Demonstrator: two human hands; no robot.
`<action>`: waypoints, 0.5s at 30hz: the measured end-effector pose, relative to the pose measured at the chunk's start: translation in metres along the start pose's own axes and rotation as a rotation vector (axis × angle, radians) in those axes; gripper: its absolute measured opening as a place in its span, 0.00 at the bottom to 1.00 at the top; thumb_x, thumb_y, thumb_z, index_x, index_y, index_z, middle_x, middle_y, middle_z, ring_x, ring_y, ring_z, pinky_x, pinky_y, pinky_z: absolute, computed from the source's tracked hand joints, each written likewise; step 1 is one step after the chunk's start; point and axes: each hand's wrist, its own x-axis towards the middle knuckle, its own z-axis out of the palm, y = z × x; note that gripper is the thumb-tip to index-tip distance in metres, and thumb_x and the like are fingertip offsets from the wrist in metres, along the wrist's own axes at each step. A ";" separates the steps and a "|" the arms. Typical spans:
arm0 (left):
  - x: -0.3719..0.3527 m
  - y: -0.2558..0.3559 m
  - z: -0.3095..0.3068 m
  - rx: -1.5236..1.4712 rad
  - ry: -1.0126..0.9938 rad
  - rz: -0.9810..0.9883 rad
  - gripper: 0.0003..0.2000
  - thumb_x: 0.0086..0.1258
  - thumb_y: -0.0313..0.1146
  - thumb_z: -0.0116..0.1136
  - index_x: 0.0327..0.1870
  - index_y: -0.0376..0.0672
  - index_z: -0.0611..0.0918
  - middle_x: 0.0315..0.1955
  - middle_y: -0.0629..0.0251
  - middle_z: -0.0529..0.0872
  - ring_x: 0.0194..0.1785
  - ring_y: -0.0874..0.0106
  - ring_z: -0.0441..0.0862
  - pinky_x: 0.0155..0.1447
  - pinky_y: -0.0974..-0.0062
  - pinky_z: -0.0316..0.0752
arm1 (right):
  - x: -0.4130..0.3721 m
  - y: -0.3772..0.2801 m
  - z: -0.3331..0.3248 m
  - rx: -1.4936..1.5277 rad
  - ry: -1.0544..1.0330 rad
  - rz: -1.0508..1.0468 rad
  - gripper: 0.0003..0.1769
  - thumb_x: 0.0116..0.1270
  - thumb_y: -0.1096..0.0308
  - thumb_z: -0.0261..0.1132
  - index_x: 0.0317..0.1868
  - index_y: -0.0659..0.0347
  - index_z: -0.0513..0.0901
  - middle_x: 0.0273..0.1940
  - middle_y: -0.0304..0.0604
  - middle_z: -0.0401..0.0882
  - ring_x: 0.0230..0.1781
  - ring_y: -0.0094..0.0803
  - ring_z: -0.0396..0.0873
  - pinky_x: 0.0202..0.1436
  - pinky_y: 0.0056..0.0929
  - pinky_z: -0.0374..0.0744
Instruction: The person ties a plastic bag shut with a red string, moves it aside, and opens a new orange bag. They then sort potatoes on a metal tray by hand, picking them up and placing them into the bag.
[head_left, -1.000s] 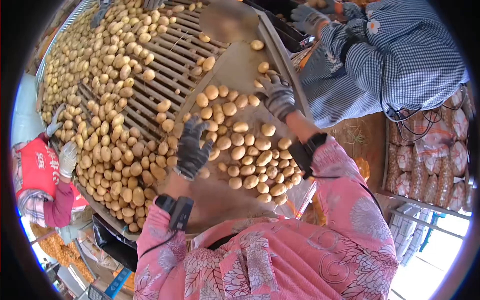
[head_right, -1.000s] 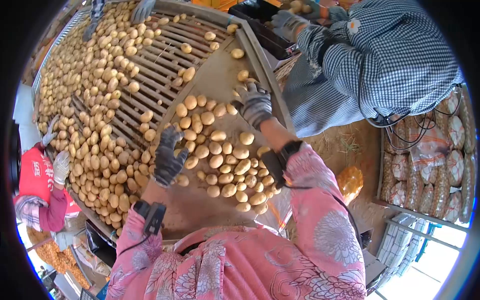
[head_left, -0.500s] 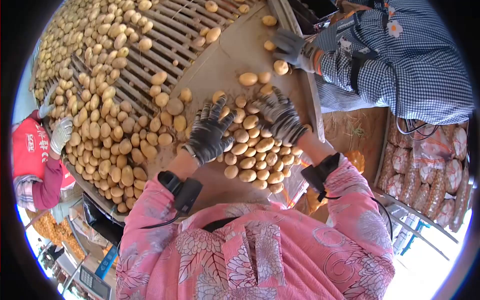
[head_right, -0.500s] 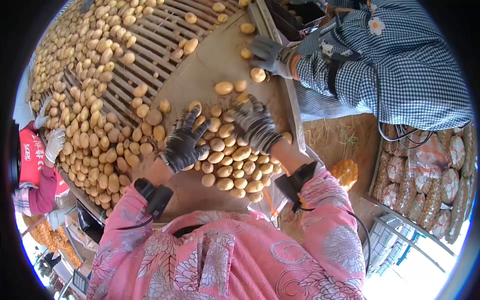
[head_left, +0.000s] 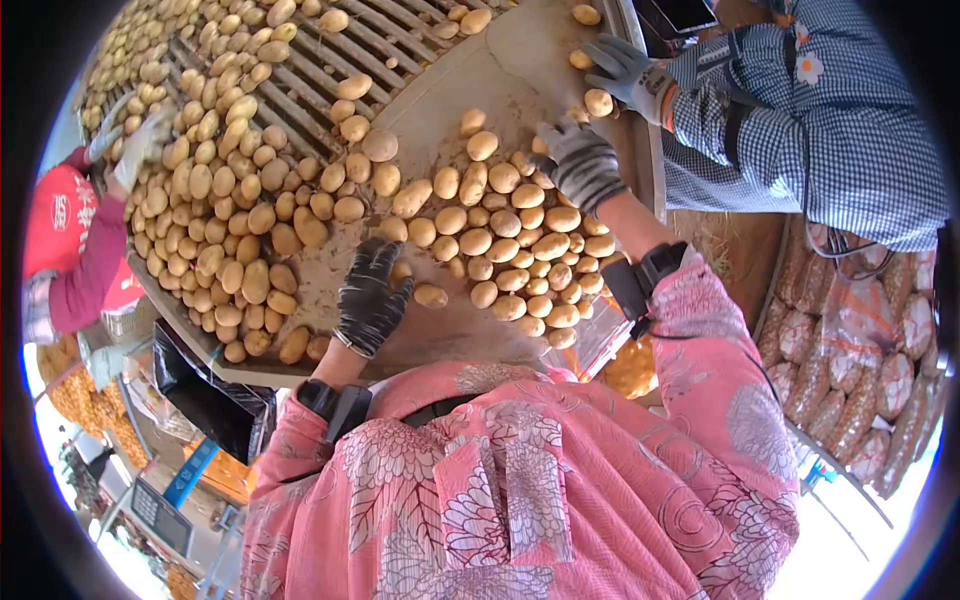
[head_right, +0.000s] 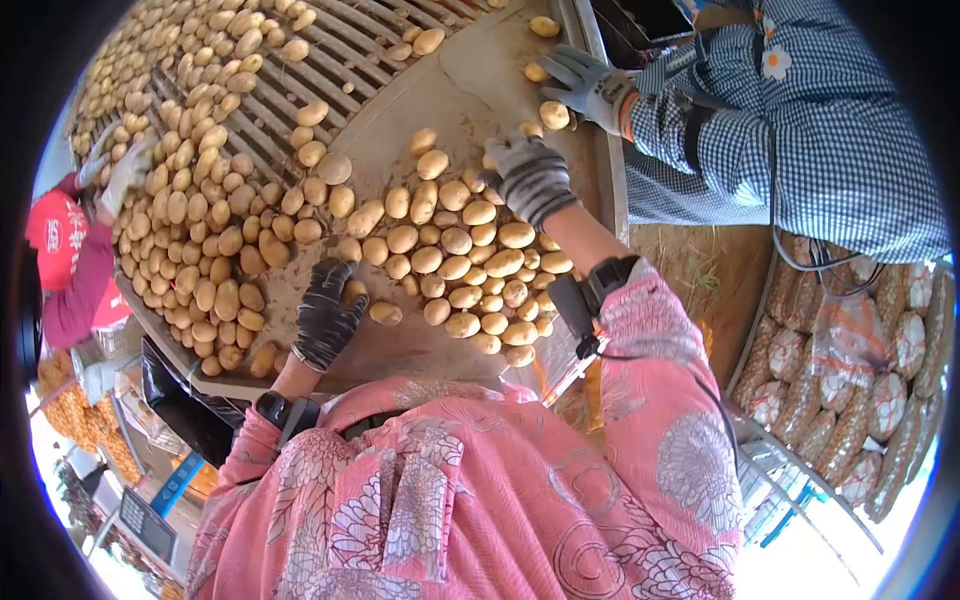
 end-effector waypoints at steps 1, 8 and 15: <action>0.002 0.008 -0.001 0.003 0.047 0.022 0.23 0.52 0.30 0.63 0.52 0.41 0.75 0.48 0.50 0.76 0.52 0.52 0.73 0.55 0.61 0.71 | -0.007 0.000 0.005 -0.009 0.019 0.057 0.23 0.60 0.53 0.60 0.52 0.56 0.74 0.45 0.50 0.76 0.45 0.46 0.77 0.48 0.40 0.76; 0.029 0.021 -0.003 -0.983 -0.203 -0.419 0.16 0.63 0.38 0.58 0.49 0.40 0.77 0.47 0.58 0.79 0.45 0.64 0.79 0.45 0.69 0.77 | -0.021 -0.022 -0.019 0.461 0.026 0.148 0.27 0.55 0.54 0.64 0.52 0.60 0.74 0.38 0.52 0.79 0.41 0.45 0.78 0.48 0.39 0.75; 0.027 -0.008 -0.001 -1.777 -0.225 -0.771 0.22 0.66 0.48 0.53 0.54 0.43 0.72 0.49 0.61 0.77 0.49 0.65 0.77 0.47 0.64 0.78 | 0.016 -0.061 -0.027 0.427 0.030 -0.043 0.33 0.55 0.44 0.64 0.57 0.51 0.71 0.54 0.52 0.72 0.50 0.44 0.73 0.53 0.37 0.74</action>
